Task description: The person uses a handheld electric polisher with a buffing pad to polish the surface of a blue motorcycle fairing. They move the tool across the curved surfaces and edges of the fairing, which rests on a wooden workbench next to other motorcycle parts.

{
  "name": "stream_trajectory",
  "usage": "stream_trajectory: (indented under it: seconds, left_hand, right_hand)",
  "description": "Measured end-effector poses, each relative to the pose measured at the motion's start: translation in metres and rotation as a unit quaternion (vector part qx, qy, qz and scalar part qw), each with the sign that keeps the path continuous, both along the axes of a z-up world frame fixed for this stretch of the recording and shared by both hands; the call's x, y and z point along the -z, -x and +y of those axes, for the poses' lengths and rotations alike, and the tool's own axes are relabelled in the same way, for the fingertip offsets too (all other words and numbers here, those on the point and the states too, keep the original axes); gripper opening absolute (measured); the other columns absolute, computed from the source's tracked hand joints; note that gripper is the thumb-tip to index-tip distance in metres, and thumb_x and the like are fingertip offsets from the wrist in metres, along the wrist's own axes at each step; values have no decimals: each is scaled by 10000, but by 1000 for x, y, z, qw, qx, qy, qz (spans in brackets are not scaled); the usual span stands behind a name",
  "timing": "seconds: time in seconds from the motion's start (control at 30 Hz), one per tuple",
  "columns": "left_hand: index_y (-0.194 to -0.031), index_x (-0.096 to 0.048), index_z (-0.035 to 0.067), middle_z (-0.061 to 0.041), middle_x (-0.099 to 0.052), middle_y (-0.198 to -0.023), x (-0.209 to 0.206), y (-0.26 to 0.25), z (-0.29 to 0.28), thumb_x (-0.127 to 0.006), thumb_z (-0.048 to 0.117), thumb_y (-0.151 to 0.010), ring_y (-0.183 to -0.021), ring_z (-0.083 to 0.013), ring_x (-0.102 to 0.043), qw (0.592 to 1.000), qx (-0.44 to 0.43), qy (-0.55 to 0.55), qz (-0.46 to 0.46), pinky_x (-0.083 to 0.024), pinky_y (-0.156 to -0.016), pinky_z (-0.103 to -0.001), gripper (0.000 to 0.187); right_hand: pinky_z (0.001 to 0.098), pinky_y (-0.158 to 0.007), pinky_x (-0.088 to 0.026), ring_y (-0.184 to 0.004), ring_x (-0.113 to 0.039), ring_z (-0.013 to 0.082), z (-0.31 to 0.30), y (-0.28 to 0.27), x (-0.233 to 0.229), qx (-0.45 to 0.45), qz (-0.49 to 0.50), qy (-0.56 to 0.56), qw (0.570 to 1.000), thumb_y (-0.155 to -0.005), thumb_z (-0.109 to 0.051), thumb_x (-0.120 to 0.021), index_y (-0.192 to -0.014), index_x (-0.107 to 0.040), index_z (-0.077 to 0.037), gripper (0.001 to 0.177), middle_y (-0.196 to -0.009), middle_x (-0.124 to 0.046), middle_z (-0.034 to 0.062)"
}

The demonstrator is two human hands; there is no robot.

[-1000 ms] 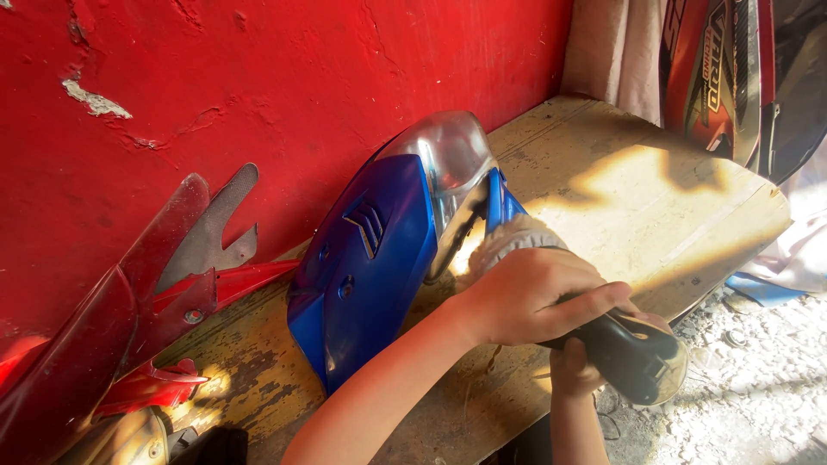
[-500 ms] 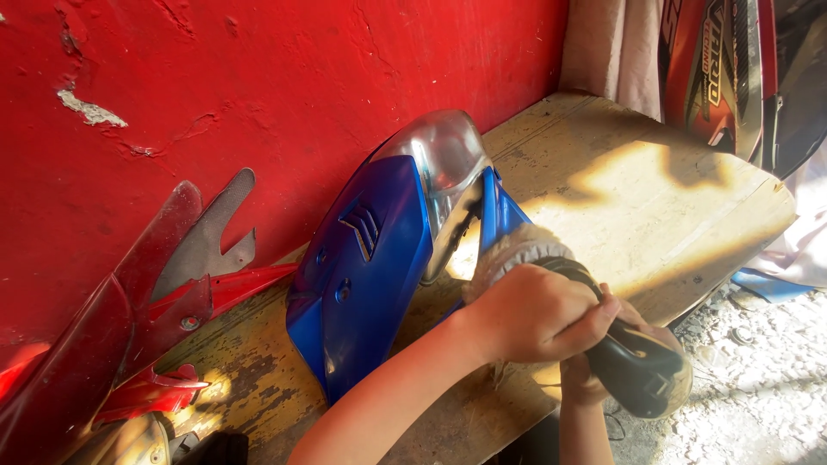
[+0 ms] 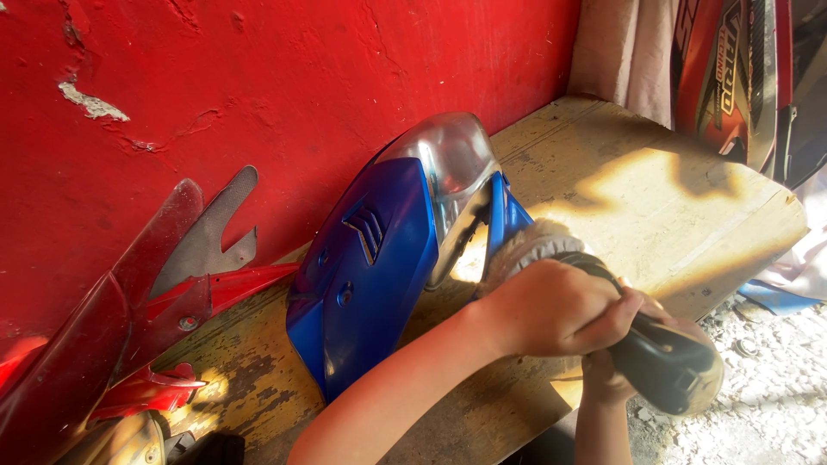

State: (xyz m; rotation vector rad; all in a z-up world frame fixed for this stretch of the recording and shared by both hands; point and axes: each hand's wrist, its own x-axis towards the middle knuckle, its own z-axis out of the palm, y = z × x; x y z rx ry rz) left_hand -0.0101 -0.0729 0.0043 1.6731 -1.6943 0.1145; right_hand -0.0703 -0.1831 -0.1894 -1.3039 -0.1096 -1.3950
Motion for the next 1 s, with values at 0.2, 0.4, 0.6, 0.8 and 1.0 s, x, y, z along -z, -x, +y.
stream_trajectory:
  seconds: [0.2,0.4,0.6,0.8,1.0]
  left_hand:
    - [-1033,-597,-116,-145,-607,-638,-27,-33,-10,-265,293,-1086,-529,-324,-600,991,93,36,-93,-457,-461,-430,529]
    - [-719,-633,74,-150,-643,-671,-38,-27,-3,-265,395,-1114,-675,-323,-670,997,1,-45,70,-557,-748,-407,628]
    - [-836,-715,98,-159,-648,-656,-43,-49,-19,-243,399,-1077,-654,-339,-663,997,16,-48,50,-536,-769,-428,610]
    - [-820,-610,57,-100,-616,-628,-54,-63,-8,-216,387,-1096,-581,-293,-631,999,17,-46,6,-536,-691,-384,584]
    - [-771,-647,108,-106,-621,-635,-43,-81,-20,-237,380,-1135,-599,-275,-637,998,41,9,41,-529,-720,-394,612]
  right_hand:
    - [294,-1027,-545,-1129,-613,169,-1,-22,-59,-111,-99,-69,987,-876,-423,-872,-1432,-426,-95,785,-1299,-587,45]
    - [302,-1193,-511,-1276,-601,191,-2,-10,-72,-61,-48,-58,995,-830,-450,-913,-1385,-468,-78,802,-1315,-612,60]
    - [333,-1165,-517,-1219,-601,213,-8,-30,-74,-105,-104,-96,984,-849,-356,-963,-1422,-432,-78,830,-1319,-615,87]
    - [358,-1192,-482,-1277,-588,228,-16,-42,-83,-58,-73,-33,995,-900,-385,-920,-1437,-457,-42,788,-1344,-614,90]
    - [366,-1197,-464,-1289,-569,230,-16,-41,-77,-46,-36,-28,998,-930,-378,-907,-1442,-477,-36,751,-1362,-600,82]
